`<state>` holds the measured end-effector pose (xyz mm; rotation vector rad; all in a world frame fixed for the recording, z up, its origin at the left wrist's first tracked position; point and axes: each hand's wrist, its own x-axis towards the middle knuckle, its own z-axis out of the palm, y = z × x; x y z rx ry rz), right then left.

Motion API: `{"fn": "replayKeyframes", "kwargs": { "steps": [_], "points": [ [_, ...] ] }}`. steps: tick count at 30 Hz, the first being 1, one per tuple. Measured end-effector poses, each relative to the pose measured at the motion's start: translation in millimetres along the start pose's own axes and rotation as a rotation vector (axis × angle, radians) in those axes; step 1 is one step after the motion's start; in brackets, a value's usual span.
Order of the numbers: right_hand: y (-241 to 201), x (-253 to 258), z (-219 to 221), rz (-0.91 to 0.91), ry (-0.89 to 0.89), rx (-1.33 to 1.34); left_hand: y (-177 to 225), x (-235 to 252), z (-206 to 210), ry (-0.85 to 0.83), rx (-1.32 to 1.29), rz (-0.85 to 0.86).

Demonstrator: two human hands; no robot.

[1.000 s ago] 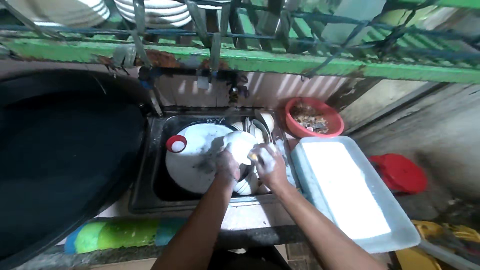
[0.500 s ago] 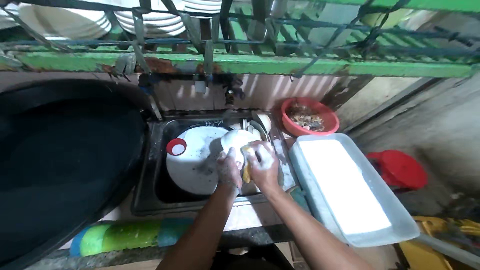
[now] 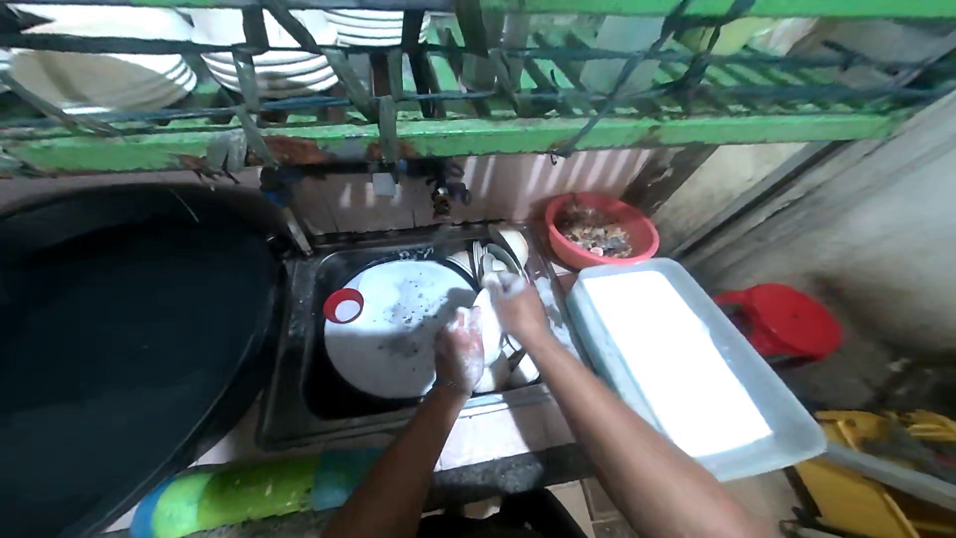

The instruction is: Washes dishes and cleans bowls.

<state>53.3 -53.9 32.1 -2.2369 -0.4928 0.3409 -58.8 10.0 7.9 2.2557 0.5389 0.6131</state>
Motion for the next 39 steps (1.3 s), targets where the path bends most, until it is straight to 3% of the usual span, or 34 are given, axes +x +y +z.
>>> {"fn": "replayKeyframes", "kwargs": {
  "steps": [2, 3, 6, 7, 8, 10, 11, 13, 15, 17, 19, 21, 23, 26, 28, 29, 31, 33, 34, 37, 39],
  "points": [
    [-17, -18, 7, -0.171, 0.035, -0.130, -1, 4, 1, -0.126, -0.047, -0.136],
    [-15, -20, 9, -0.192, 0.023, -0.140, -4, 1, -1, -0.147, -0.057, -0.127],
    [25, 7, -2, 0.115, -0.117, 0.190, -22, -6, -7, -0.052, 0.001, 0.185],
    [39, 8, -6, 0.227, -0.182, 0.324, -24, -5, -11, 0.000, 0.008, 0.209],
    [47, 4, -8, 0.296, -0.225, 0.465, -26, 0, -13, 0.070, -0.024, 0.162],
    [53, -8, -11, 0.313, -0.266, 0.722, -31, 21, -4, 0.277, -0.298, -0.154],
    [54, -14, -12, 0.281, -0.285, 0.837, -40, 29, -1, 0.308, -0.404, -0.292],
    [47, -21, -18, 0.193, -0.327, 0.896, -56, 36, 2, 0.193, -0.472, -0.437],
    [35, -22, -26, 0.019, -0.332, 0.560, -57, 38, 2, -0.079, -0.490, -0.593],
    [24, -23, -24, -0.281, -0.396, 0.076, -45, 40, -5, -0.354, -0.806, -0.843],
    [16, -33, -19, -0.556, -0.520, -0.292, -44, 43, -10, -0.441, -1.030, -0.979],
    [13, -29, -22, -0.561, -0.688, -0.354, -50, 46, -12, -0.386, -1.012, -0.935],
    [18, -14, -25, -0.340, -0.679, -0.272, -46, 42, -13, -0.327, -0.830, -0.860],
    [28, 4, 7, -0.103, -0.158, -0.190, -14, 31, 3, -0.284, -0.644, -0.814],
    [20, -5, 35, -0.097, -0.007, -0.144, -9, 30, 19, -0.180, -0.502, -0.719],
    [20, -14, 42, -0.176, -0.050, -0.105, -15, 32, 18, -0.170, -0.385, -0.613],
    [28, -27, 36, -0.366, -0.307, -0.195, -39, 34, 3, -0.213, -0.174, -0.419],
    [38, -25, 23, -0.519, -0.459, -0.440, -53, 33, -10, -0.221, -0.177, -0.446],
    [44, -19, 20, -0.554, -0.426, -0.528, -49, 33, -10, -0.207, -0.228, -0.513],
    [48, -4, 34, -0.392, -0.196, -0.430, -29, 23, 9, -0.177, -0.368, -0.624],
    [37, -13, 49, -0.262, -0.225, -0.187, -36, 21, 13, -0.250, -0.126, -0.456]
  ]
}}
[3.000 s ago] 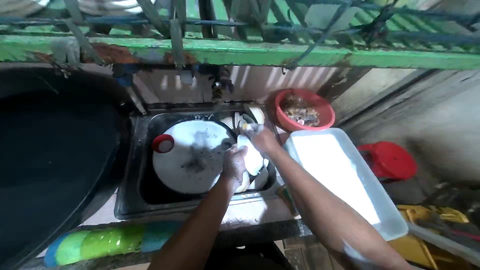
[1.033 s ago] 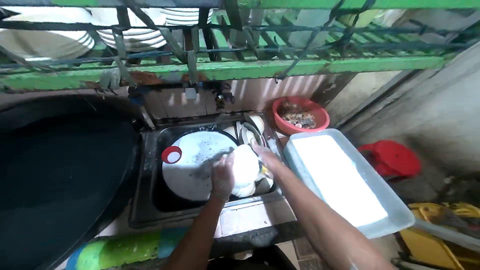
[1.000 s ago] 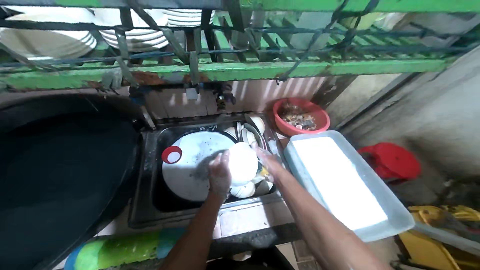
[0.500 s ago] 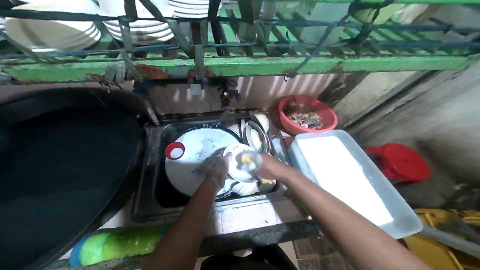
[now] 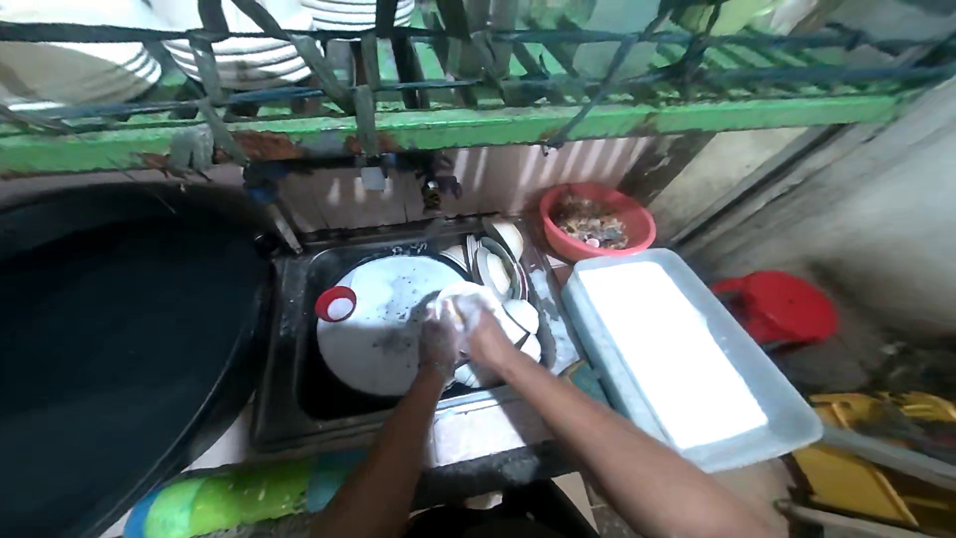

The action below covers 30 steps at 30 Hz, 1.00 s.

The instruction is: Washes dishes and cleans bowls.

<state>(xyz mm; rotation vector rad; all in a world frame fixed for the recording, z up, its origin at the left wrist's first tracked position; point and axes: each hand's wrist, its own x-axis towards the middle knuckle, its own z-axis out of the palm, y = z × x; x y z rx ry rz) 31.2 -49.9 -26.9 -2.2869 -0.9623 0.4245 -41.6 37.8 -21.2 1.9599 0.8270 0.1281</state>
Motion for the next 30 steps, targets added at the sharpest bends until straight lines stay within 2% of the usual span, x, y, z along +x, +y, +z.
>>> {"fn": "replayKeyframes", "kwargs": {
  "steps": [1, 2, 3, 4, 6, 8, 10, 12, 13, 15, 17, 19, 20, 23, 25, 26, 27, 29, 30],
  "points": [
    [-4, -5, 2, -0.008, -0.091, 0.030, -6, 5, -7, -0.015, 0.202, 0.086],
    [-1, -10, 2, -0.036, -0.194, -0.049, -12, 9, -15, -0.019, 0.308, 0.138],
    [6, -13, 3, -0.079, -0.240, -0.170, -17, 11, -20, 0.005, 0.301, 0.164],
    [17, -14, 6, -0.114, -0.211, -0.266, -21, 13, -19, 0.044, 0.216, 0.166],
    [29, -10, 15, -0.093, -0.072, -0.284, -23, 9, -5, 0.033, 0.036, 0.111],
    [22, 1, 24, -0.011, -0.040, -0.109, -38, 12, 16, -0.001, -0.201, 0.048],
    [17, 8, 25, 0.058, -0.153, 0.098, -48, 14, 28, 0.030, -0.585, -0.161],
    [26, 10, 21, 0.025, -0.180, 0.255, -49, 16, 22, 0.084, -0.676, -0.344],
    [30, 7, 14, 0.016, -0.159, 0.329, -58, 24, 19, 0.123, -0.674, -0.375],
    [33, -4, -13, 0.120, -0.121, 0.555, -81, 46, 14, 0.226, -0.788, -0.421],
    [38, -27, -46, 0.292, -0.053, 0.788, -101, 57, 5, 0.186, -0.879, -0.432],
    [53, -52, -75, 0.372, 0.057, 0.976, -116, 54, -9, 0.007, -0.676, -0.419],
    [64, -64, -87, 0.378, 0.117, 1.076, -126, 55, -12, -0.052, -0.458, -0.402],
    [113, -98, -120, 0.295, 0.314, 1.326, -146, 64, -10, -0.208, 0.269, -0.381],
    [143, -118, -136, 0.233, 0.442, 1.443, -139, 59, 2, -0.243, 0.550, -0.426],
    [155, -125, -142, 0.224, 0.496, 1.474, -127, 56, 10, -0.256, 0.614, -0.429],
    [165, -129, -148, 0.226, 0.535, 1.491, -117, 58, 22, -0.245, 0.562, -0.426],
    [179, -131, -154, 0.272, 0.590, 1.470, -96, 66, 54, -0.230, 0.306, -0.365],
    [186, -129, -156, 0.307, 0.600, 1.435, -72, 63, 71, -0.237, 0.133, -0.304]
  ]
}}
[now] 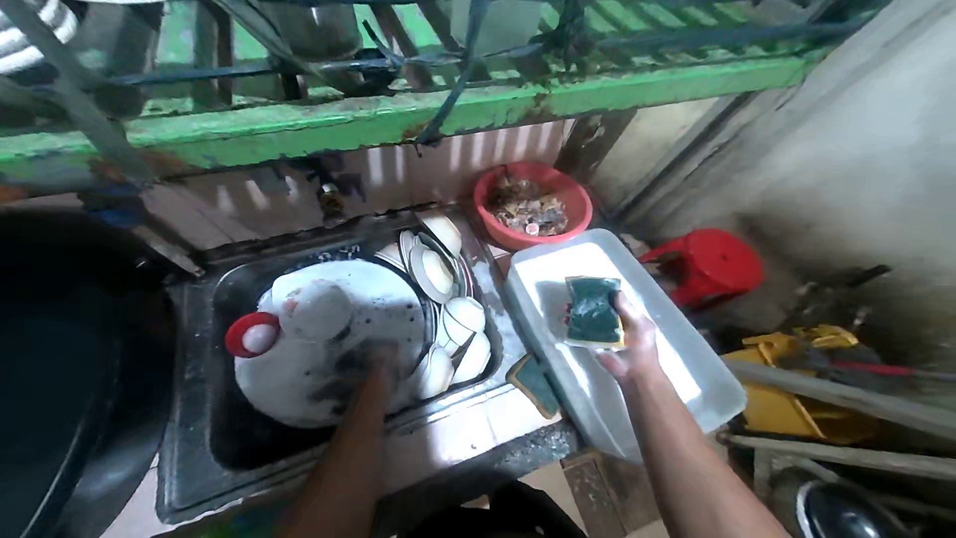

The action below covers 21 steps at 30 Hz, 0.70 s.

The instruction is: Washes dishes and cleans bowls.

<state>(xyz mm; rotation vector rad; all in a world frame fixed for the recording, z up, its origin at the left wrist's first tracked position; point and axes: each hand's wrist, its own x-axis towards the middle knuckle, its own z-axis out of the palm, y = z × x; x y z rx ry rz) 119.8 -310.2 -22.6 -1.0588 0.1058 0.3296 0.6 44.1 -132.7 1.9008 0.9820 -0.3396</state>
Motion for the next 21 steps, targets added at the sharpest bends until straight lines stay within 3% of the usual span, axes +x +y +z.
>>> {"fn": "replayKeyframes", "kwargs": {
  "steps": [2, 4, 7, 11, 13, 15, 17, 19, 21],
  "points": [
    [2, 16, -9, 0.003, 0.080, -0.146, 49, -8, 36, -0.038, -0.233, 0.212],
    [1, 33, -10, -0.034, 0.241, -0.426, 91, -8, 59, 0.019, -0.182, 0.306],
    [1, 55, -18, -0.185, 0.413, -1.022, 125, -15, 65, 0.023, -0.005, 0.120],
    [25, 64, -18, -0.225, 0.294, -1.727, 127, -3, 89, 0.015, -0.624, -0.094],
    [35, 64, -17, -0.156, 0.161, -1.823, 127, 0, 103, -0.029, -0.856, -0.104],
    [33, 66, -17, 0.006, 0.135, -1.801, 124, -3, 105, -0.047, -0.794, -0.015],
    [18, 64, -11, 0.084, 0.112, -1.462, 126, -17, 92, -0.030, -0.599, 0.140],
    [2, 49, 23, 0.006, 0.093, -1.125, 132, -36, 74, -0.022, -0.437, 0.296],
    [1, 23, 75, -0.144, -0.022, -1.146, 132, -52, 70, 0.017, -0.343, 0.454]
  ]
}}
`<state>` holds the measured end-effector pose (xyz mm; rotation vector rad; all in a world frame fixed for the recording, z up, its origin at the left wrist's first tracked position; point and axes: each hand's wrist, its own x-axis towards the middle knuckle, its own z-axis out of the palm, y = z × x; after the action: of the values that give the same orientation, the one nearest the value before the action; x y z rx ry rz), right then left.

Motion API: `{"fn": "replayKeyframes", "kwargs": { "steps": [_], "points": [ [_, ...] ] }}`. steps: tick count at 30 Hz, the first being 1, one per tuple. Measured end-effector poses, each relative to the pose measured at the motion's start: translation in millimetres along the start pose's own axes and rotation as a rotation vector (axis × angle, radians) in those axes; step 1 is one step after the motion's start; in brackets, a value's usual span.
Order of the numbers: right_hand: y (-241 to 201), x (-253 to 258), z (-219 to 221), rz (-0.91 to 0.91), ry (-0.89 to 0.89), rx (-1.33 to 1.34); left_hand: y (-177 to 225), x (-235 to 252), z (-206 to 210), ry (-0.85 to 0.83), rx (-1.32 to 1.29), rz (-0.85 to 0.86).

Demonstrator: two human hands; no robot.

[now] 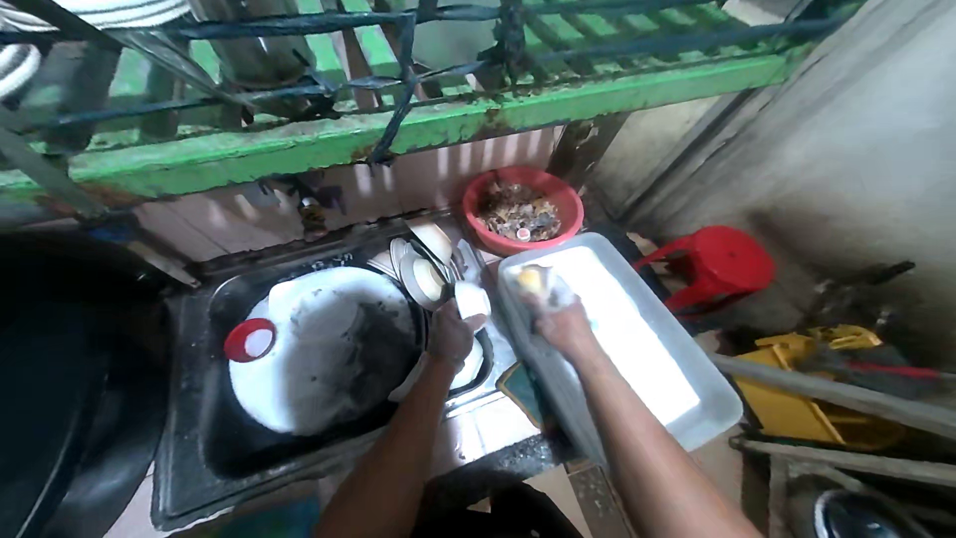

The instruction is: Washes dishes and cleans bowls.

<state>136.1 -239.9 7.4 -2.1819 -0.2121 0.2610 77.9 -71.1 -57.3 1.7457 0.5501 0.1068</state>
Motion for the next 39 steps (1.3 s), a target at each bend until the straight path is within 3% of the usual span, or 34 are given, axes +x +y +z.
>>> {"fn": "replayKeyframes", "kwargs": {
  "steps": [2, 4, 7, 10, 12, 15, 19, 21, 25, 28, 30, 33, 35, 39],
  "points": [
    [-35, -9, 31, -0.214, -0.072, -0.229, 10, -17, 1, 0.040, 0.001, 0.195],
    [-51, 9, 45, -0.269, -0.135, -0.348, 21, -30, -7, 0.047, -0.009, 0.257],
    [-55, 40, 52, -0.130, -0.196, -0.205, 21, -39, -24, -0.020, -0.126, 0.148],
    [-91, 9, 73, -0.292, -0.136, -0.393, 25, -39, -43, 0.057, -0.037, 0.129],
    [-98, 4, 85, -0.342, -0.156, -0.385, 22, -46, -56, 0.054, -0.081, 0.095],
    [-90, 27, 87, -0.148, -0.182, -0.221, 16, -62, -70, -0.051, -0.232, 0.076],
    [-121, -16, 107, -0.365, -0.181, -0.476, 15, -73, -85, 0.008, -0.223, 0.086],
    [-116, -3, 102, -0.272, -0.267, -0.353, 15, -82, -93, -0.034, -0.343, 0.108],
    [-80, 30, 85, 0.027, -0.529, 0.175, 15, -89, -106, -0.099, -0.481, 0.294],
    [-69, 7, 113, 0.237, -0.457, 0.827, 18, -82, -110, 0.002, -0.337, 0.394],
    [-71, -18, 134, 0.333, -0.306, 0.958, 17, -80, -107, 0.125, -0.241, 0.349],
    [-82, -30, 145, 0.277, -0.050, 0.633, 12, -74, -106, 0.234, -0.185, 0.188],
    [-86, -31, 145, 0.024, 0.016, 0.330, -1, -70, -110, 0.223, -0.182, 0.122],
    [-112, -57, 141, -0.471, -0.046, -0.166, -5, -66, -110, 0.263, -0.272, 0.065]
  ]
}}
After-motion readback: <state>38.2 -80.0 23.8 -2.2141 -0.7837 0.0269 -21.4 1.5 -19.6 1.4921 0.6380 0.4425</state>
